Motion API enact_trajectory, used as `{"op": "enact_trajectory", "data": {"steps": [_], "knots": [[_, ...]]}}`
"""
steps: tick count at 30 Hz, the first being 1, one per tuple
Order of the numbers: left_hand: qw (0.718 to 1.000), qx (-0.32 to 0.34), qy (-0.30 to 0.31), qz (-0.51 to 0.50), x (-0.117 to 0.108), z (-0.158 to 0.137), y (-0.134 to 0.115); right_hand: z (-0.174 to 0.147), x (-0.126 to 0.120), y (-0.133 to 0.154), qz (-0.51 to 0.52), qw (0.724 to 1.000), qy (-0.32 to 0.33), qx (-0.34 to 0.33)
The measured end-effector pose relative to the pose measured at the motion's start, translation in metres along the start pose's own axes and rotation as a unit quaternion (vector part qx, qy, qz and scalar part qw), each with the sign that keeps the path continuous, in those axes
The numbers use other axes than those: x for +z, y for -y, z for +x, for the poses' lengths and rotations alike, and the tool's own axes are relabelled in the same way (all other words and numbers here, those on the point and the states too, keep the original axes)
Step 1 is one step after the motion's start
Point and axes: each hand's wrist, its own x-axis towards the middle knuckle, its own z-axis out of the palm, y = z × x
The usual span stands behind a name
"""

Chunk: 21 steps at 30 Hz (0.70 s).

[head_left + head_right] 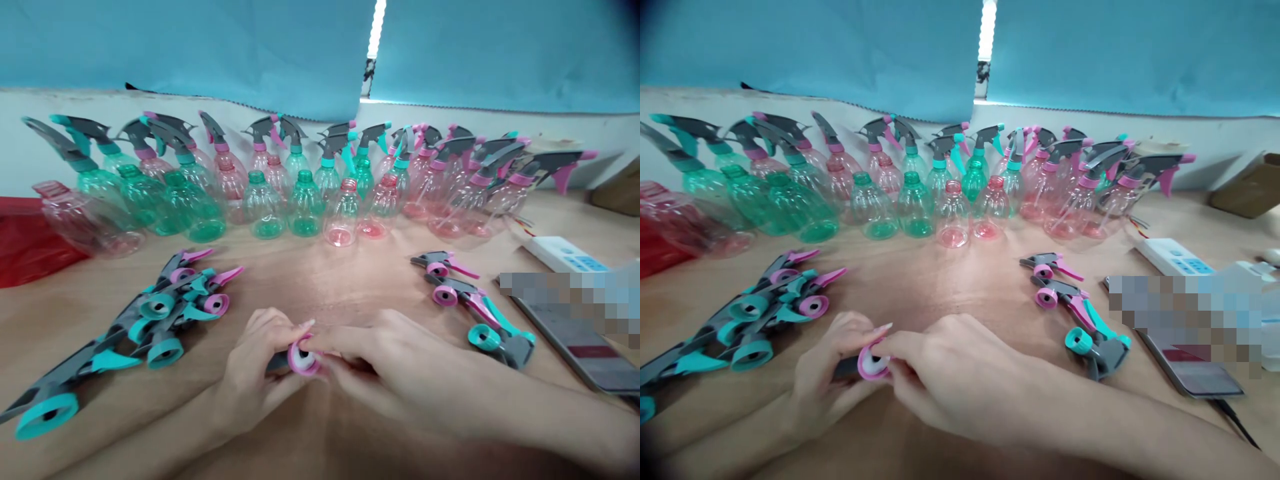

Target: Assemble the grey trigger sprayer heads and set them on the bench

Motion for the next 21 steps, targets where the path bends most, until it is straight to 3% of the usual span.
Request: {"op": "enact_trajectory", "data": {"steps": [10,16,21], "knots": [[0.999,-0.032,0.029,-0.002,0.001,0.007,-0.004,0.005,0.009,-0.005,-0.130,0.987,-0.074,-0.065],[0.999,-0.018,0.033,0.019,0.000,0.009,-0.004,0.004,0.012,-0.004,-0.114,0.991,-0.061,-0.025],[0.999,-0.023,0.032,0.024,0.001,0.008,-0.002,0.004,0.016,-0.004,-0.120,0.990,-0.074,-0.028]]}}
